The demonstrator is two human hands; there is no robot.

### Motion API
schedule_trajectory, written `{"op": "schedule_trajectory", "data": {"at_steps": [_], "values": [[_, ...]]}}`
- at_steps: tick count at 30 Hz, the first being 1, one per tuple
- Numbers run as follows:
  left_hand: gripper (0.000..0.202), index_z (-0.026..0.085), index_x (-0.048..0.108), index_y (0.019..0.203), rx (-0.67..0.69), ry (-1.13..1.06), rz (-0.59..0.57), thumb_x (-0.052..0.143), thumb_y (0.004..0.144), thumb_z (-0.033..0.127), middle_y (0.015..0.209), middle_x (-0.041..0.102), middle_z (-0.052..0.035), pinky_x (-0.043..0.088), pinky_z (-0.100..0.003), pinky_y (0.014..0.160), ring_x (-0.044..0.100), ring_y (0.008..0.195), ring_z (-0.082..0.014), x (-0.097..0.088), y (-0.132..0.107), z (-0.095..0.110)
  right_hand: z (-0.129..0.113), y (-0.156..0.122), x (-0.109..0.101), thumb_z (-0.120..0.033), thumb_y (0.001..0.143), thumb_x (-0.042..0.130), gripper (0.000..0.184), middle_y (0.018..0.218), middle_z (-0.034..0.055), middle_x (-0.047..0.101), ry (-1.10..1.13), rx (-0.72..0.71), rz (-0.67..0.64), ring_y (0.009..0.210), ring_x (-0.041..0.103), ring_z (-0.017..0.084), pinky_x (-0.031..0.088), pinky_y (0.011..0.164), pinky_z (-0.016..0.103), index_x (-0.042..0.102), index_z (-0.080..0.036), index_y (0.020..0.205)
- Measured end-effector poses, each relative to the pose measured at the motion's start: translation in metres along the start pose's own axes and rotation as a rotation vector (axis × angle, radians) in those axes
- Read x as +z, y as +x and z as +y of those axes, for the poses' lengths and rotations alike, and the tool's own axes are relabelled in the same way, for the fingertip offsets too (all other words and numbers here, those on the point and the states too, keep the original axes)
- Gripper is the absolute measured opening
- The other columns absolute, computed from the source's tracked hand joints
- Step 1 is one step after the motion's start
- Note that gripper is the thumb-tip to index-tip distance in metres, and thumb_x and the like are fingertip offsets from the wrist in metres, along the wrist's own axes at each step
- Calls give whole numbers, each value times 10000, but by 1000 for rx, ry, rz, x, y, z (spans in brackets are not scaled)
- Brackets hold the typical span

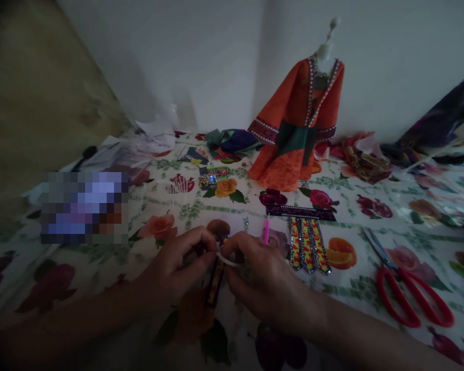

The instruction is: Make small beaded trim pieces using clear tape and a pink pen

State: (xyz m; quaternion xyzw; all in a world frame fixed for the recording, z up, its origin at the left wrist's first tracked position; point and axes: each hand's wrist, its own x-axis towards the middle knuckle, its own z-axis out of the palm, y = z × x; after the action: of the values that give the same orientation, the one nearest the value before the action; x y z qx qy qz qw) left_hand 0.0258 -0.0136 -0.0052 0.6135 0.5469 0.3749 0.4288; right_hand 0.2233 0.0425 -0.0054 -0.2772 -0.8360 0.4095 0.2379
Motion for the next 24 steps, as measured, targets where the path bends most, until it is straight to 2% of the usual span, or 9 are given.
{"op": "schedule_trajectory", "data": {"at_steps": [7,12,19,24], "values": [[56,189,557,819,9,7,-9,527,862,167,758,551,27,389,-242,589,511,685,-119,0,0,-1,-5,3,-3,-197,938,572,16,826,-33,613,58,35,-56,727,555,100,444,658,230,575,-211,945],[71,189,541,787,3,8,-5,514,848,166,754,547,20,406,-263,628,522,700,-131,0,1,0,-4,5,-5,-187,940,555,39,826,-22,623,104,97,-57,743,557,109,450,666,236,591,-202,934],[55,194,530,756,15,61,-7,508,799,167,723,539,20,393,-277,624,504,679,-142,-1,0,1,0,8,-1,-257,950,561,118,903,7,672,232,212,-178,802,588,134,449,683,255,650,-201,1003],[43,198,532,763,28,83,24,503,781,171,726,555,13,391,-277,614,520,680,-150,1,0,-3,4,10,1,-187,921,554,138,788,-10,641,244,209,-163,710,535,112,408,618,227,691,-192,931]]}}
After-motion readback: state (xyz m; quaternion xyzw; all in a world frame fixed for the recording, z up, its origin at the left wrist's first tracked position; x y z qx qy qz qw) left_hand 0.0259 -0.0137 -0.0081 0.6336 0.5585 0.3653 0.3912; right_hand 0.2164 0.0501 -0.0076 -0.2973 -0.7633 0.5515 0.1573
